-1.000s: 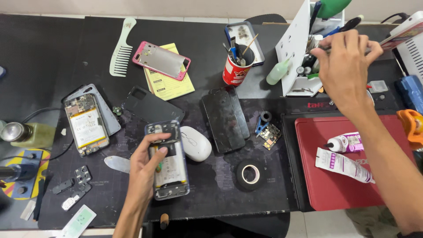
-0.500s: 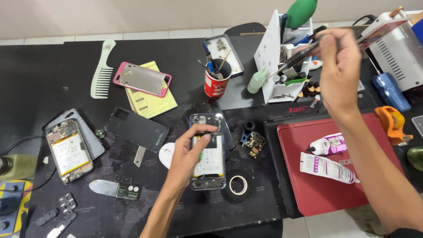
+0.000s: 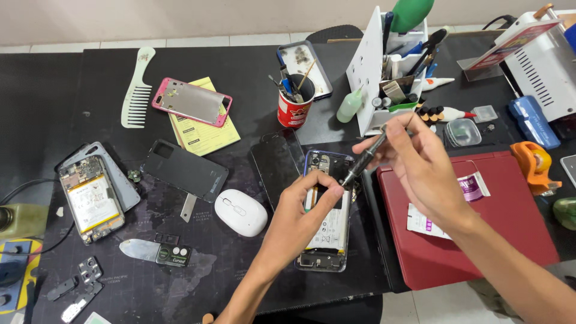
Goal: The person disassembles and works on a smartphone by removing components, using a screwdriver, and handling internal parts such as the battery and circuit board on a workbench.
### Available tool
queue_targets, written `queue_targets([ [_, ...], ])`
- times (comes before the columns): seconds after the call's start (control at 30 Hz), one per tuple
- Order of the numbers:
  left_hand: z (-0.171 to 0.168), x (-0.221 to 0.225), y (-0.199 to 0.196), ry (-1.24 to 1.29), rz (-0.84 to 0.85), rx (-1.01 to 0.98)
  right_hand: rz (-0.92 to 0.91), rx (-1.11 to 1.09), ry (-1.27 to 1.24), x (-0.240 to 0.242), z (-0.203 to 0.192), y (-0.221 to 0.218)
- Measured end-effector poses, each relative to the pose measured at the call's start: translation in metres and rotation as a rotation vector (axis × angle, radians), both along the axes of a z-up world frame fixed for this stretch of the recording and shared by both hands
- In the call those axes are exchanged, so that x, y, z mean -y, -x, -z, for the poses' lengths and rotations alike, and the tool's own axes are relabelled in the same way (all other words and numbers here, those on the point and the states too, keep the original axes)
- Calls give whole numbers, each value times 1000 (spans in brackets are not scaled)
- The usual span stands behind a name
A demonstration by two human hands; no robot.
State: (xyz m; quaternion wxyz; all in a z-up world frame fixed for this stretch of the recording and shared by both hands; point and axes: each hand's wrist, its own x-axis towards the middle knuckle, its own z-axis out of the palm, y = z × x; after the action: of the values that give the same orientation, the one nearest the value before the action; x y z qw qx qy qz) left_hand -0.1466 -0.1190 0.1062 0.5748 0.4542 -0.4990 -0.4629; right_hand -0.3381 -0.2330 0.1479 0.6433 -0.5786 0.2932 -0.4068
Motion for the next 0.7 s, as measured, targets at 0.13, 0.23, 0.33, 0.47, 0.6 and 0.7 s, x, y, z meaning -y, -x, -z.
queue_targets([
  [0.13,2,-1,0,-9,-7,-97,-8,72,-31,-24,6,-2],
  [0.23,6,-3,-3,-54,22,-183,-26,-23,-63,-37,16,-4],
  [0.33,8,-9,-9,-65,30,-248,0,41,-138,-49,26,-7],
  [0.47,10,-31,-33,-21,-25,-309,59,169,-224,-72,36,-16],
  [0.6,20,-76,-79,3,-114,-311,-1,240,-316,-119,55,-45],
  [0.7,31,-126,-120,109,-255,-301,-62,180,-314,-154,70,-77],
])
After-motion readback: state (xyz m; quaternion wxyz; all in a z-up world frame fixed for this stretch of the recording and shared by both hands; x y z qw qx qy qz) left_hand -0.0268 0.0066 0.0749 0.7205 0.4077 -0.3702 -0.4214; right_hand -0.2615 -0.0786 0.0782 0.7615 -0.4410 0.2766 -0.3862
